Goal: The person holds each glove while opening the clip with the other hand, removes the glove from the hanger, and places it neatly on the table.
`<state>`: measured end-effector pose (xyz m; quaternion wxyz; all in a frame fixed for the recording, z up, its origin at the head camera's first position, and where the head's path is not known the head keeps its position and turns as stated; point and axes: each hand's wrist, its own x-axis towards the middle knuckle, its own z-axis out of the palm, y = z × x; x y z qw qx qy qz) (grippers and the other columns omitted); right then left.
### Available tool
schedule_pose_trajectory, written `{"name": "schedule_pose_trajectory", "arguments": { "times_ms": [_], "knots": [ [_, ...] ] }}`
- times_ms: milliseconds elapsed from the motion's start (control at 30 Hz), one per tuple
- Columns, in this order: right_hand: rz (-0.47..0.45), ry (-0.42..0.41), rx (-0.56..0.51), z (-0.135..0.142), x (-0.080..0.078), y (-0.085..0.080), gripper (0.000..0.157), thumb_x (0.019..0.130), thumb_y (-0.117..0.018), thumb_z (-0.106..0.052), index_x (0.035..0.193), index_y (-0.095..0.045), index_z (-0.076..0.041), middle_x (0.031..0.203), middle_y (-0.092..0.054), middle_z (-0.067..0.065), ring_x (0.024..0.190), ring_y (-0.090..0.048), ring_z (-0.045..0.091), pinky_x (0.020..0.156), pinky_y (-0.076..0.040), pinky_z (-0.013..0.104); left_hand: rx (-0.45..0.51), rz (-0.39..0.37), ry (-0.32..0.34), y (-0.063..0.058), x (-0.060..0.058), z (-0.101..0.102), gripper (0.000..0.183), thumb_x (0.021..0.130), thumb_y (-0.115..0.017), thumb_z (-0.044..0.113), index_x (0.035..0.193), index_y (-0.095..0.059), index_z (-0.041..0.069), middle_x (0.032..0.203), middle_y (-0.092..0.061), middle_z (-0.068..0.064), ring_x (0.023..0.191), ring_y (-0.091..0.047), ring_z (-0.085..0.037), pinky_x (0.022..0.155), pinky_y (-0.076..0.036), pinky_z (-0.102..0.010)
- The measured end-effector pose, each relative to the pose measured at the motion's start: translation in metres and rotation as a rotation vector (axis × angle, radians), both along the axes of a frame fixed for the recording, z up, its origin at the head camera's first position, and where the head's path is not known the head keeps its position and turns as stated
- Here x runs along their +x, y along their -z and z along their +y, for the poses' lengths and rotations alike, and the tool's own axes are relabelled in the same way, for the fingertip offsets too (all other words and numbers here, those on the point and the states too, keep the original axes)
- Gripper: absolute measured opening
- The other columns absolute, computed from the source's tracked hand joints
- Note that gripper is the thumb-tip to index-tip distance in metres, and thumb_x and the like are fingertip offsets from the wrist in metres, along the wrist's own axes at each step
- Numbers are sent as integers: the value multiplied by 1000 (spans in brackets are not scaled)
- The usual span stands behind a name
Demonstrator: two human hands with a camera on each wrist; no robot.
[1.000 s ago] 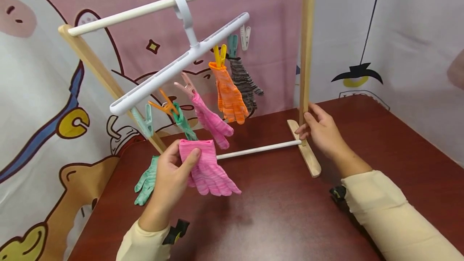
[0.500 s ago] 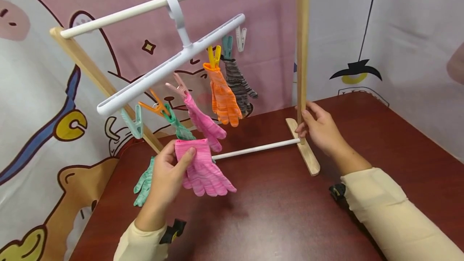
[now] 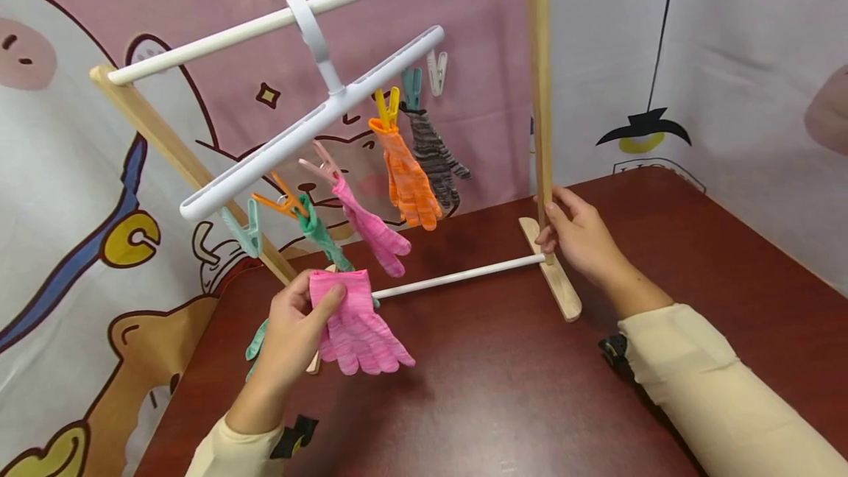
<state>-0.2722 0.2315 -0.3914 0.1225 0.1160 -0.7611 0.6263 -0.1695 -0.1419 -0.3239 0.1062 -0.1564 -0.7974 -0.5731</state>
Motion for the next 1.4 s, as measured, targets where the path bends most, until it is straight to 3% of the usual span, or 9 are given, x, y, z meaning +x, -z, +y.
{"name": "schedule_pose_trajectory", "arguments": {
  "times_ms": [133, 367, 533, 700, 833, 1033, 1267, 1400],
  "knots": [
    [5, 5, 10, 0, -1, 0, 43, 99, -34, -27, 137, -36, -6, 105, -57, -15, 65, -61, 13, 53, -51, 28, -41, -58, -13, -8, 9, 0, 15, 89, -60, 13, 101, -59, 4, 80, -64, -15, 64, -61, -16, 55, -52, -31],
    [6, 5, 11, 1, -1, 1, 43, 99, -34, -26, 138, -36, -6, 106, -57, -16, 65, -61, 14, 53, -51, 28, -109, -149, -41, -1, 10, -7, 12, 89, -59, 10, 100, -59, 6, 76, -61, -13, 60, -57, -12, 54, -50, -28],
    [-4, 11, 18, 1, -2, 1, 41, 99, -34, -26, 135, -39, -6, 95, -60, -9, 65, -61, 14, 54, -51, 30, -160, -232, 2, 7, 7, -14, 9, 90, -57, 13, 97, -59, 8, 72, -57, -9, 58, -52, -10, 53, -47, -26],
    [-20, 11, 26, 1, -3, 1, 40, 99, -35, -28, 131, -42, -5, 85, -59, 0, 65, -61, 15, 54, -51, 30, -202, -324, 95, 16, 3, -21, 11, 92, -54, 13, 101, -57, 6, 71, -52, -6, 58, -50, -9, 55, -46, -23],
    [-16, 8, 24, 3, -3, 1, 41, 99, -35, -29, 131, -43, -5, 84, -59, 4, 64, -61, 17, 54, -52, 31, -282, -336, 147, 23, -3, -22, 10, 93, -53, 14, 96, -54, 5, 66, -41, -1, 55, -42, -7, 53, -40, -21],
    [-3, 5, 15, 3, -3, 0, 40, 98, -36, -28, 130, -44, -5, 85, -59, 5, 63, -60, 17, 53, -51, 30, -333, -353, 149, 32, -15, -26, 14, 92, -55, 15, 85, -50, 4, 62, -36, 0, 50, -35, -6, 49, -35, -21],
    [2, 10, 28, 3, -3, -1, 39, 98, -36, -29, 128, -46, -5, 85, -57, 20, 63, -60, 17, 53, -52, 31, -377, -331, 71, 67, -40, -43, 19, 89, -61, 21, 90, -52, 4, 66, -39, 1, 53, -37, -6, 49, -35, -20],
    [7, 7, 16, 4, -3, -1, 38, 99, -36, -27, 129, -45, -5, 85, -59, 12, 62, -60, 17, 52, -51, 31, -445, -306, 30, 77, -48, -48, 21, 87, -63, 22, 97, -55, 6, 59, -41, 2, 46, -35, -5, 44, -33, -20]
  ]
}}
